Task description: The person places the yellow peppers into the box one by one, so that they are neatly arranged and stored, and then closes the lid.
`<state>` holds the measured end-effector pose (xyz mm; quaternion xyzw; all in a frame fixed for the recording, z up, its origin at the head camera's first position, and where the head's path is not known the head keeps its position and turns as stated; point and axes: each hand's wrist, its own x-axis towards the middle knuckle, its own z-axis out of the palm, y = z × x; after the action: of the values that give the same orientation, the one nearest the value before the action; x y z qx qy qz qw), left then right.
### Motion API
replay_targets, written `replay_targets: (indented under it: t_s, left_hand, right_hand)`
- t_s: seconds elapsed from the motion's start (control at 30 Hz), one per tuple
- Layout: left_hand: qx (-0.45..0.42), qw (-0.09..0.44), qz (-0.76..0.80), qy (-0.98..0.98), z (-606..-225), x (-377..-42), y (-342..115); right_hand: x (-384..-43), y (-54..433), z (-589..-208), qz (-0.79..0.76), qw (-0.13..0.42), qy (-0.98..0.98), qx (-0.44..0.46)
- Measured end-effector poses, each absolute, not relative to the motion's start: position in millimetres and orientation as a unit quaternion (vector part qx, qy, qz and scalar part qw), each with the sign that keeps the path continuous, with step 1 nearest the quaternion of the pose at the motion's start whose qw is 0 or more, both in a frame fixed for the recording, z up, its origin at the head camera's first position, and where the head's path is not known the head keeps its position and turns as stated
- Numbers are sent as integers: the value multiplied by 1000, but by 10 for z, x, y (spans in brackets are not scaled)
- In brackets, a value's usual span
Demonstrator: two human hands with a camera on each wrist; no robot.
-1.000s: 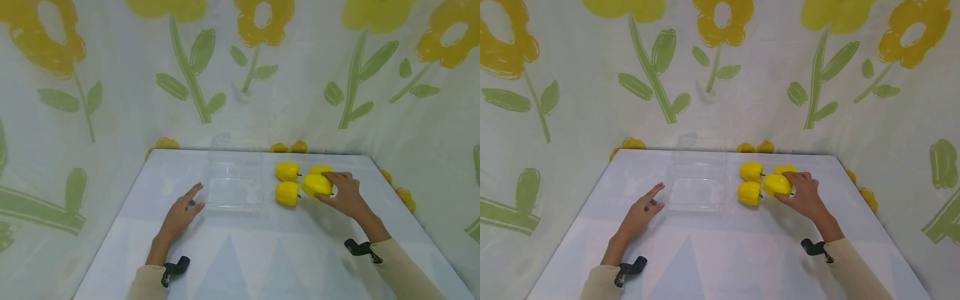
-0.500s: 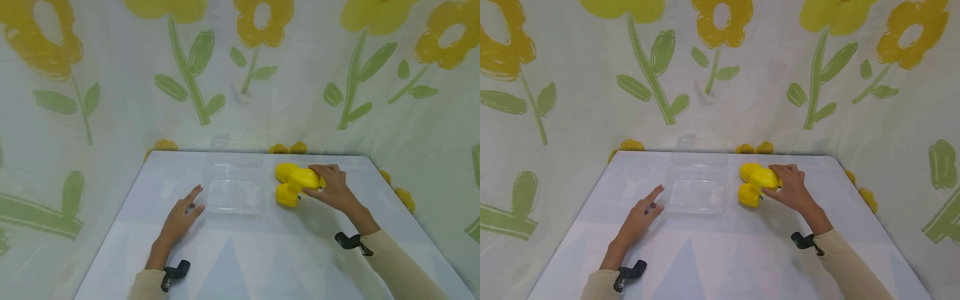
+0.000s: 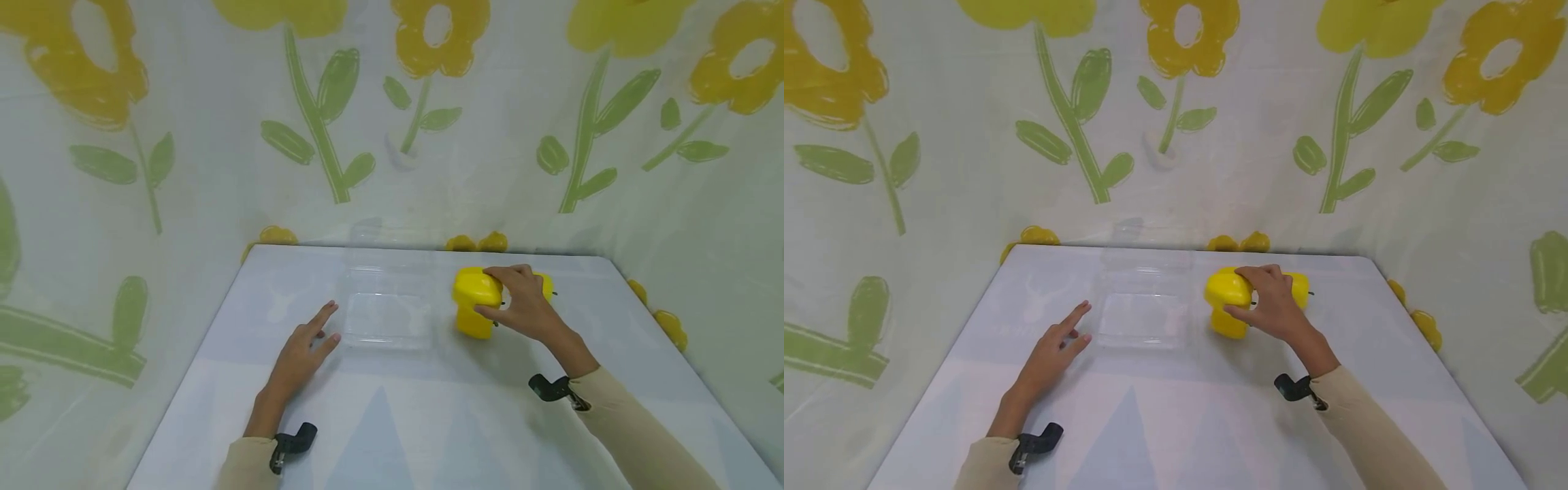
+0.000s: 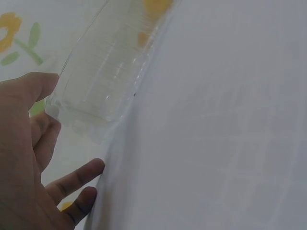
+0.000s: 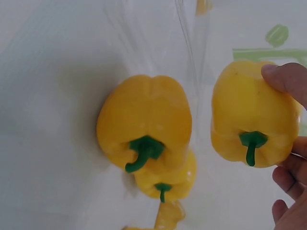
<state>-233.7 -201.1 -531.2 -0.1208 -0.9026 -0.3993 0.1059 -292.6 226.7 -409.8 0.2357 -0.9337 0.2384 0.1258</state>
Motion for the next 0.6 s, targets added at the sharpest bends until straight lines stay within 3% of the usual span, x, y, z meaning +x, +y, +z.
replay_targets:
  t_s: [0.6]
  left_hand:
    - [-111,93,-399,-905,-5316,-2346,-2009]
  right_hand:
    - [-3018,1977,-4096,237,125,-926,267]
